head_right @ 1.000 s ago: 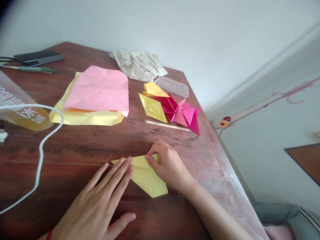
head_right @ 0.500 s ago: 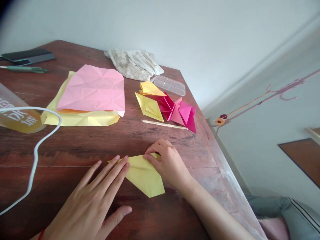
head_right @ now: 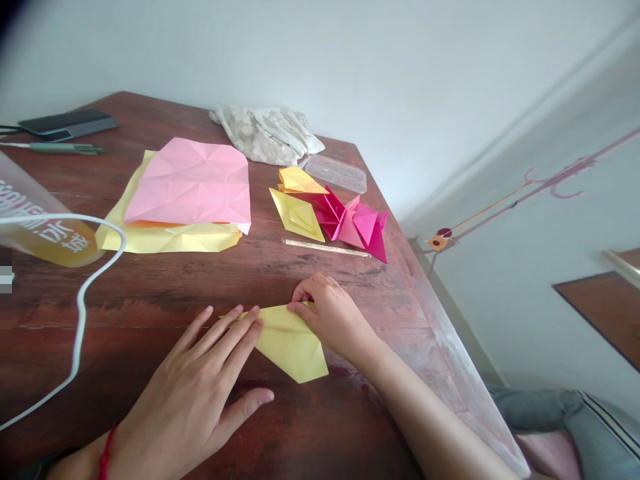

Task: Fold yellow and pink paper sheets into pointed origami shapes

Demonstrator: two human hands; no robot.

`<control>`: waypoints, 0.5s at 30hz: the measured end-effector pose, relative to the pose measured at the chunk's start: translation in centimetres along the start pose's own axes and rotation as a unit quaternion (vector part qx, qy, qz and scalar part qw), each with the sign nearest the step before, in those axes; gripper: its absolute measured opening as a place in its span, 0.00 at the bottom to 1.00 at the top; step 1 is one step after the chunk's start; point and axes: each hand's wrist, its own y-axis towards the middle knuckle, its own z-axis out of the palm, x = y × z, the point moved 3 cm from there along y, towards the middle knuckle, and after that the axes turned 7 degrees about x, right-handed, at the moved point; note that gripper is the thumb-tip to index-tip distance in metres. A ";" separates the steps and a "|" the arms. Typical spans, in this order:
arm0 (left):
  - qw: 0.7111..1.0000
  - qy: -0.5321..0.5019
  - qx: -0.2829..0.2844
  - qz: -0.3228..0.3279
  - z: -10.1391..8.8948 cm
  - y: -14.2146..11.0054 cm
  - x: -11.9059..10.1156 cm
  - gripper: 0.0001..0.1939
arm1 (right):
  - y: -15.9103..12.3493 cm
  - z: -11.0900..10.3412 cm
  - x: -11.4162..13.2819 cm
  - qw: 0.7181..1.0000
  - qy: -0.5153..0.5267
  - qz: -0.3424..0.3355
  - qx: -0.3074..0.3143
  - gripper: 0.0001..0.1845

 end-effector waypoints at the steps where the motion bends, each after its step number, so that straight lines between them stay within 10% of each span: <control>1: 1.000 0.004 0.002 0.004 0.1 0.0 -0.2 0.37 | 0.0 0.0 0.1 1.000 -0.005 -0.007 0.000 0.04; 15: 0.998 0.013 0.022 -0.058 1.2 1.0 -2.7 0.45 | -0.6 0.7 0.6 0.988 -0.047 -0.145 -0.019 0.11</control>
